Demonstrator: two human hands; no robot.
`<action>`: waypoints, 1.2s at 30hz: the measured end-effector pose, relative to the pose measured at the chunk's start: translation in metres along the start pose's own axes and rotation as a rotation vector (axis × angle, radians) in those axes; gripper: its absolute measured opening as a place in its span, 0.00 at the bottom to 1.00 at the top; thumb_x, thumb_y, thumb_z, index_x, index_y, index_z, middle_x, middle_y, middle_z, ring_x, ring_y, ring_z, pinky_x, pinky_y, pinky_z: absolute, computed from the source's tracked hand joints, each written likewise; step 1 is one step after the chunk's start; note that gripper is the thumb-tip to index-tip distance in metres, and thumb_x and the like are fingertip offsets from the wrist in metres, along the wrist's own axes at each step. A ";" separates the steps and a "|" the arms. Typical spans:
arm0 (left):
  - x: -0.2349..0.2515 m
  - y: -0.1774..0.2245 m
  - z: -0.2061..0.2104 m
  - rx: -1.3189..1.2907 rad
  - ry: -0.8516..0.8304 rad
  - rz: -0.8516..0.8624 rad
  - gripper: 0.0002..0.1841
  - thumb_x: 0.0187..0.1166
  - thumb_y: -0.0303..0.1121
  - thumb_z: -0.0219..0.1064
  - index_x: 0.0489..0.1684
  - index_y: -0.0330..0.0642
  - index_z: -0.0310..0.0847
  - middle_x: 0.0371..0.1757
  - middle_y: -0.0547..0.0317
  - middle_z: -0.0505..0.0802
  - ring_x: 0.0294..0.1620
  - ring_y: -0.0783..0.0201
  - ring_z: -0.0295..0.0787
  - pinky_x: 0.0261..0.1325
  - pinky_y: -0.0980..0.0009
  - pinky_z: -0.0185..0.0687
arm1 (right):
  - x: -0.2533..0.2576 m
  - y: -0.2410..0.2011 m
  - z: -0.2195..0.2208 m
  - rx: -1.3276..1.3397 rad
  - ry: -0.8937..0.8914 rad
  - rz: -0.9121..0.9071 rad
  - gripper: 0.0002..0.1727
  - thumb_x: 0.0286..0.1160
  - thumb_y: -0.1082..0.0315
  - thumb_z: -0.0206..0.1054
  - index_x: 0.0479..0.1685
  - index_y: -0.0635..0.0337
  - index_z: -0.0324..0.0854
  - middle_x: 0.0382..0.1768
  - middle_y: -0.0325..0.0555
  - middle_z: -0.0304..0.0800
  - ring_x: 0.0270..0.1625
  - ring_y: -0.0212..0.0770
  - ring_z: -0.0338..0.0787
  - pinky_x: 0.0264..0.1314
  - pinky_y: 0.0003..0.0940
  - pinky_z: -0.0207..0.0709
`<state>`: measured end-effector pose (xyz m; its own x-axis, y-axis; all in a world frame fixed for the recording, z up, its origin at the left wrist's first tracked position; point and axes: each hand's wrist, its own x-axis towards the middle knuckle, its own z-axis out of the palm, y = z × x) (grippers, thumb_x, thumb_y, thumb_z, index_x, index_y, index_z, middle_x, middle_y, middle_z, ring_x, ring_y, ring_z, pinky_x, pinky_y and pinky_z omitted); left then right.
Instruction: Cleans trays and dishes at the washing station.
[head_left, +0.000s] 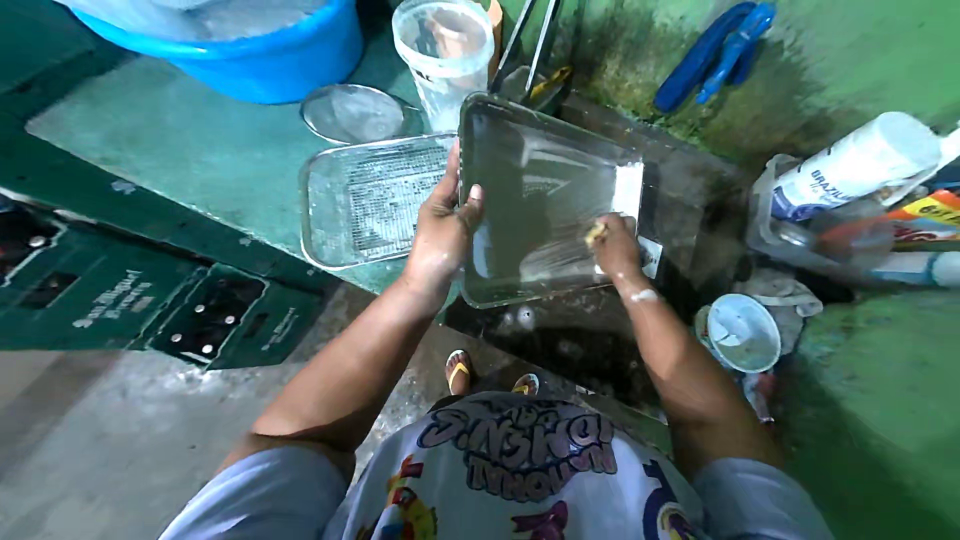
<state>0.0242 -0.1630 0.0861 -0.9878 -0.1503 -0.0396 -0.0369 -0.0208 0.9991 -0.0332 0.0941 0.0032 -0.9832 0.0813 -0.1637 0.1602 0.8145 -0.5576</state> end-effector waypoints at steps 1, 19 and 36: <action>0.000 0.000 0.001 -0.002 -0.009 0.000 0.34 0.91 0.32 0.58 0.96 0.59 0.50 0.77 0.60 0.85 0.64 0.74 0.88 0.67 0.73 0.85 | 0.011 0.005 -0.004 0.006 0.062 0.035 0.25 0.77 0.70 0.68 0.75 0.62 0.77 0.76 0.70 0.74 0.75 0.68 0.80 0.74 0.65 0.76; 0.012 0.019 -0.062 -0.055 0.049 -0.011 0.29 0.94 0.38 0.54 0.94 0.57 0.53 0.78 0.64 0.82 0.67 0.76 0.85 0.68 0.73 0.84 | -0.036 -0.023 -0.045 -0.274 -0.022 -0.300 0.16 0.64 0.78 0.74 0.53 0.63 0.87 0.62 0.64 0.86 0.60 0.67 0.88 0.56 0.71 0.82; -0.037 0.008 -0.220 -0.200 0.450 -0.163 0.24 0.89 0.52 0.57 0.83 0.66 0.70 0.61 0.68 0.92 0.56 0.71 0.91 0.57 0.64 0.91 | -0.041 -0.025 -0.043 0.108 -0.086 0.032 0.22 0.87 0.61 0.64 0.71 0.65 0.81 0.67 0.61 0.87 0.68 0.54 0.88 0.75 0.53 0.78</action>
<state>0.0934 -0.3749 0.0918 -0.8072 -0.5387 -0.2412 -0.1119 -0.2616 0.9587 -0.0004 0.0951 0.0587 -0.9671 0.0529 -0.2488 0.2040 0.7452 -0.6348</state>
